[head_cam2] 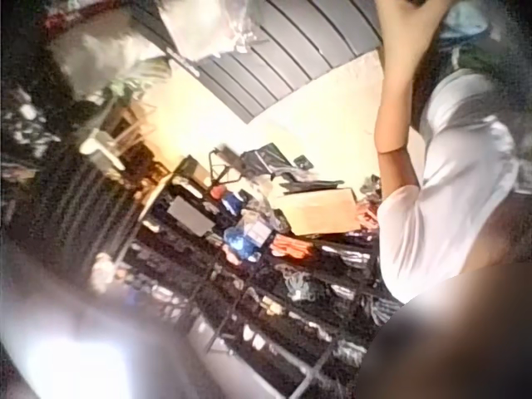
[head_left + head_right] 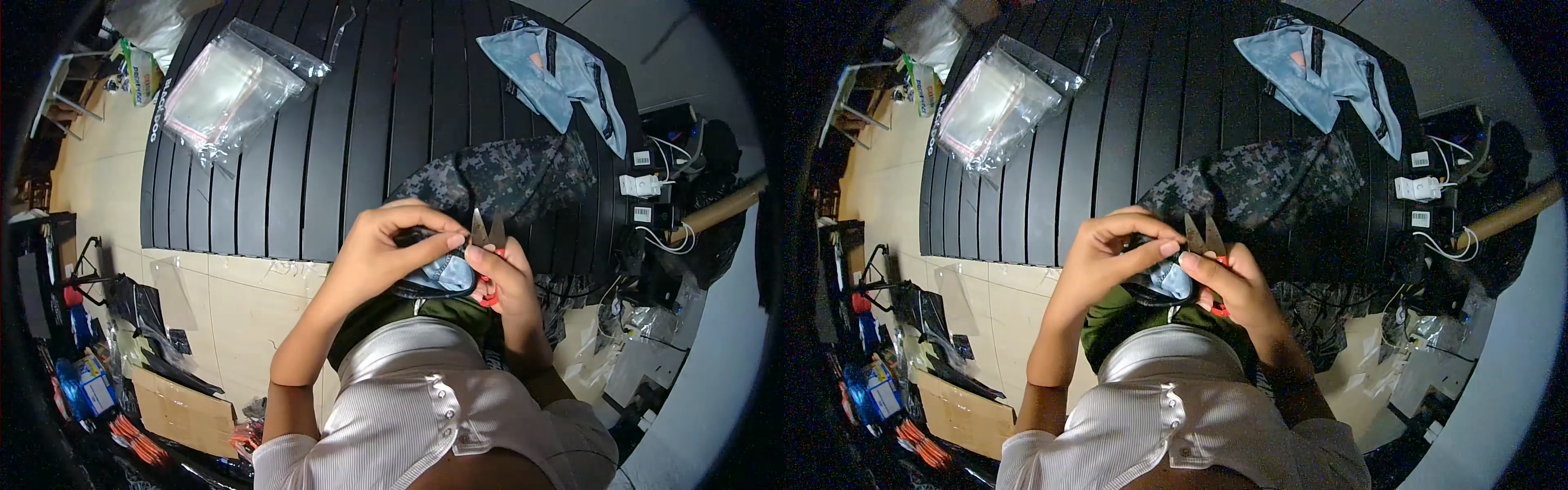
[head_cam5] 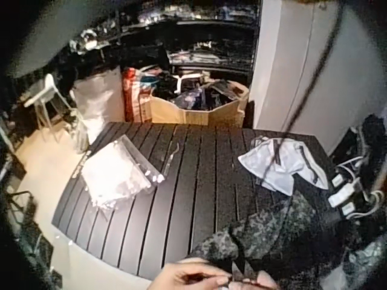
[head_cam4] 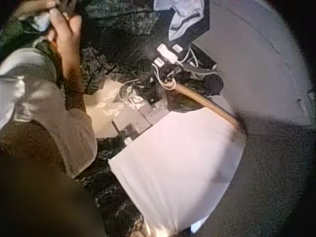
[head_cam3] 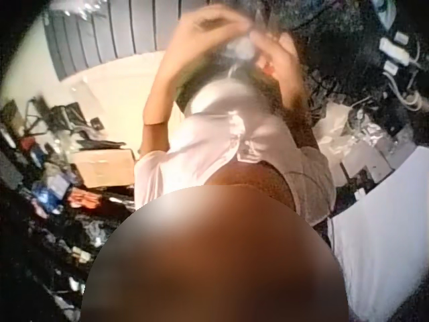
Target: Inspect fabric items for loose threads, trim them using nippers, and then fold and package the items into plastic bags with labels.
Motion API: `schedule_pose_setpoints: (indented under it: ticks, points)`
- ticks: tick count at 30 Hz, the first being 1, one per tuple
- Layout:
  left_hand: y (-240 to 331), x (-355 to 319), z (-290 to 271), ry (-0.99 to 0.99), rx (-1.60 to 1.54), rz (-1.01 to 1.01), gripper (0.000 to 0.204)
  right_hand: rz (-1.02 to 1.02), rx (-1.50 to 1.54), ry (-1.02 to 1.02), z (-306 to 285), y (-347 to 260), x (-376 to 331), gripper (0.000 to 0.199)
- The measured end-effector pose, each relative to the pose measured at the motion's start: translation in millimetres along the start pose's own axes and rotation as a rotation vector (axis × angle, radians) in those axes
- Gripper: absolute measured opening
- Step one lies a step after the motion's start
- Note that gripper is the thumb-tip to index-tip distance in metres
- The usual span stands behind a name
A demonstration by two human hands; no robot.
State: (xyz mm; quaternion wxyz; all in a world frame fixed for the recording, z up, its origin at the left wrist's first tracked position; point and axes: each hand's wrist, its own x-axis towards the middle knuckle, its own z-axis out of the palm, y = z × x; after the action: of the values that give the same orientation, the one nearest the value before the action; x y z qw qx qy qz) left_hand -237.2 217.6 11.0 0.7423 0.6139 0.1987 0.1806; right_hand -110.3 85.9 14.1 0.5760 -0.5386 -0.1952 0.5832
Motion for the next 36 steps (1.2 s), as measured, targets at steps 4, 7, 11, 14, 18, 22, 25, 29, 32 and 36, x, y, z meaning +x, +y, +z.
schedule_pose_setpoints:
  ticks: [4, 7, 11, 14, 18, 22, 25, 29, 32, 36]
  points:
    - [-10, 18, 7, 0.035, -0.016, 0.046, 0.009, 0.031, 0.216, 0.074, -13, 10, 9, 0.016]
    - [-37, 34, 7, 0.103, 0.148, 0.263, 0.009, 0.104, 0.355, 0.091, -22, 13, 20, 0.023]
    - [-54, 45, 13, 0.195, 0.416, 0.323, 0.009, 0.118, 0.425, 0.132, -41, 29, 34, 0.023]
    - [-64, 46, 18, 0.202, 0.335, 0.223, 0.01, 0.124, 0.31, 0.292, -48, 32, 34, 0.025]
    - [-69, 46, 22, 0.18, 0.181, 0.068, 0.012, -0.061, -0.338, 0.384, -58, 19, 22, 0.027]
    - [-70, 49, 25, 0.131, -0.018, -0.014, 0.014, -0.275, -0.98, 0.392, -61, -12, 4, 0.016]
    - [-65, 50, 25, 0.112, -0.025, 0.006, 0.013, -0.356, -1.25, 0.318, -61, -31, -6, 0.014]
    - [-62, 51, 24, 0.078, -0.014, 0.008, 0.011, -0.389, -1.505, 0.149, -54, -50, -4, 0.024]
    - [-57, 53, 26, 0.06, -0.053, 0.053, 0.011, -0.38, -1.6, 0.059, -49, -58, -2, 0.026]
    - [-60, 56, 22, 0.011, -0.015, 0.113, 0.011, -0.422, -1.791, -0.036, -44, -66, 2, 0.028]
